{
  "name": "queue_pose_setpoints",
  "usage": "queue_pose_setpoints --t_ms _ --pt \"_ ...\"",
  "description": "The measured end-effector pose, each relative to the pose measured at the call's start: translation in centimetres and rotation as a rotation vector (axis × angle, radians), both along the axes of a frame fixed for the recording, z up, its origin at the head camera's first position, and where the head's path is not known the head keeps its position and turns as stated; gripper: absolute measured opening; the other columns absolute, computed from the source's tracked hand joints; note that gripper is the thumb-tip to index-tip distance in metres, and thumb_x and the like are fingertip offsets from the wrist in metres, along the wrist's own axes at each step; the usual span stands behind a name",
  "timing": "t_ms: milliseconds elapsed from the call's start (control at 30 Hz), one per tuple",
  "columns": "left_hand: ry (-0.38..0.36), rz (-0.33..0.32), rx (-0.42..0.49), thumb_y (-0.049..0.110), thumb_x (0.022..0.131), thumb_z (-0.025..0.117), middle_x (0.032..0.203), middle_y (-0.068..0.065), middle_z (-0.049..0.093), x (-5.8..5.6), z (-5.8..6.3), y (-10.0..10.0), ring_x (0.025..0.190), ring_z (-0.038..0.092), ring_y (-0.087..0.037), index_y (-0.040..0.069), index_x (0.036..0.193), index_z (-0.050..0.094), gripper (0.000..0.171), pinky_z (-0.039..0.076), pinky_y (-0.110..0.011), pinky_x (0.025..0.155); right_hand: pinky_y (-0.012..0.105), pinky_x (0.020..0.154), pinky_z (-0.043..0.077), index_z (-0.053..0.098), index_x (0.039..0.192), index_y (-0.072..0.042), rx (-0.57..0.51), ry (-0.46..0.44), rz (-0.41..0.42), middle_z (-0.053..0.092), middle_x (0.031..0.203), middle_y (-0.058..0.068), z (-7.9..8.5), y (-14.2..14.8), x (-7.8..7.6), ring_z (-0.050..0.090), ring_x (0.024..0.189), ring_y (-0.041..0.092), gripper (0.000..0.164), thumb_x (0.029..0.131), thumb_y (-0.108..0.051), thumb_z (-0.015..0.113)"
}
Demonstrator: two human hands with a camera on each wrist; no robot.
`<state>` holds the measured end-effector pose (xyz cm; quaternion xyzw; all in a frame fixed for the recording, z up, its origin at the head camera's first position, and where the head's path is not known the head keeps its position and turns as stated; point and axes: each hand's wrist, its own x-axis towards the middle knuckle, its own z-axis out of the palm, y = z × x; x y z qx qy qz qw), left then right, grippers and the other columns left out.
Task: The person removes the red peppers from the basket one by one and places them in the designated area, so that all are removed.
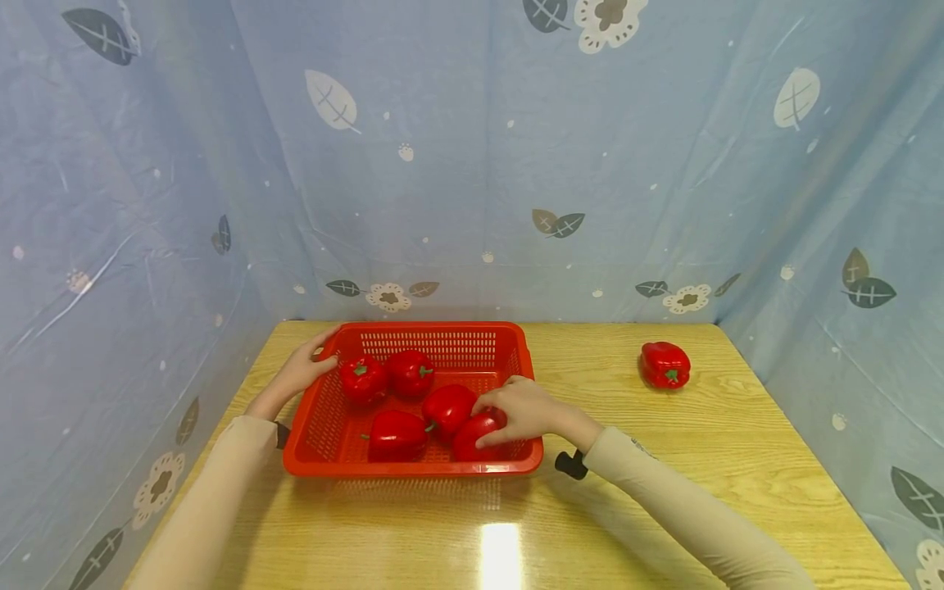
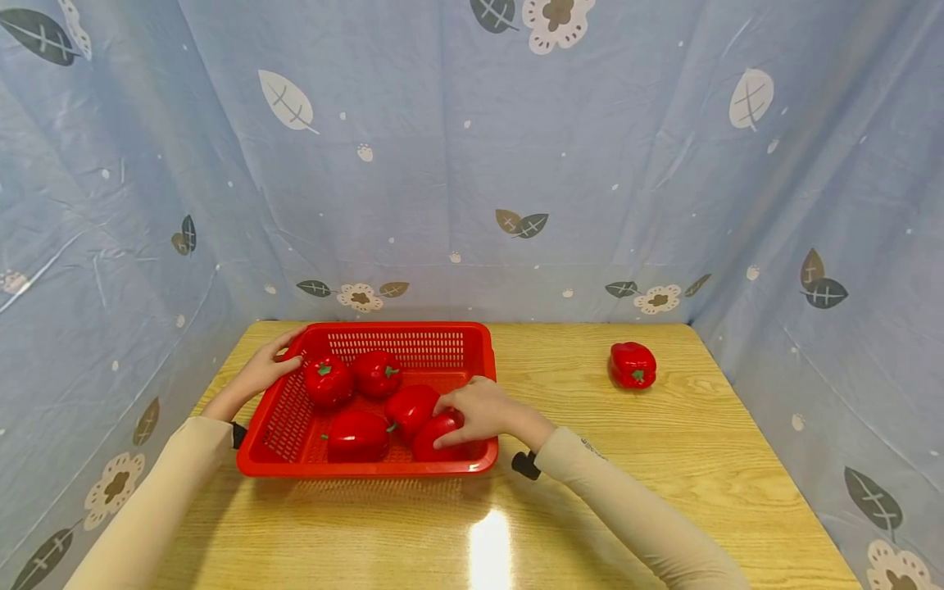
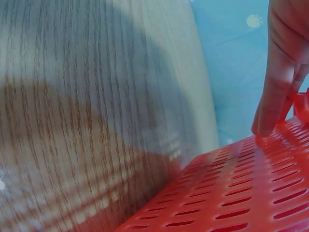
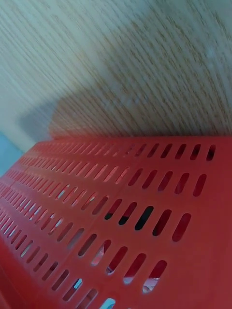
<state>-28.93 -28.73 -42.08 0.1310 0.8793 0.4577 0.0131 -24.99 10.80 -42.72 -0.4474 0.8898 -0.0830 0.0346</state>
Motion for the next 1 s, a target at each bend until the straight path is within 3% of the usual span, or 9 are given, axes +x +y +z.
queue_pose_setpoints --t_ms 67,333,567,1000 --pt "0.001 0.003 -0.007 0.001 0.090 0.050 0.137 -0.034 0.037 0.2 0.3 0.2 0.114 0.047 -0.050 -0.003 0.145 0.025 0.060 0.048 -0.050 0.084 0.034 0.085 0.037 0.067 0.110 -0.025 0.007 -0.004 -0.004 0.067 0.097 -0.017 0.0 0.0 0.0 0.047 0.057 -0.005 0.051 0.077 -0.063 0.059" --pt "0.012 0.003 0.010 0.007 0.091 0.051 0.137 -0.030 0.039 -1.7 -2.5 -1.4 0.113 0.049 -0.047 0.006 0.147 0.025 0.062 0.052 -0.040 0.078 0.031 0.081 0.037 0.065 0.106 -0.029 0.015 -0.003 -0.013 0.054 0.065 -0.024 -0.1 0.1 -0.1 0.045 0.059 0.000 0.049 0.076 -0.066 0.058" --pt "0.017 0.001 0.009 0.007 0.090 0.051 0.138 -0.031 0.038 -1.8 -2.6 -1.4 0.113 0.049 -0.048 0.004 0.147 0.025 0.062 0.051 -0.041 0.078 0.030 0.078 0.037 0.064 0.102 -0.028 0.001 -0.007 0.007 0.061 0.079 -0.021 0.0 0.1 -0.1 0.046 0.060 -0.003 0.046 0.075 -0.065 0.060" --pt "0.010 -0.011 0.012 0.007 0.092 0.050 0.139 -0.031 0.036 -1.7 -2.5 -1.5 0.114 0.049 -0.049 0.004 0.147 0.023 0.061 0.052 -0.035 0.077 0.029 0.076 0.036 0.062 0.097 -0.028 -0.041 -0.016 0.030 0.060 0.083 -0.021 0.0 0.2 -0.2 0.053 0.074 -0.002 0.041 0.076 -0.063 0.061"
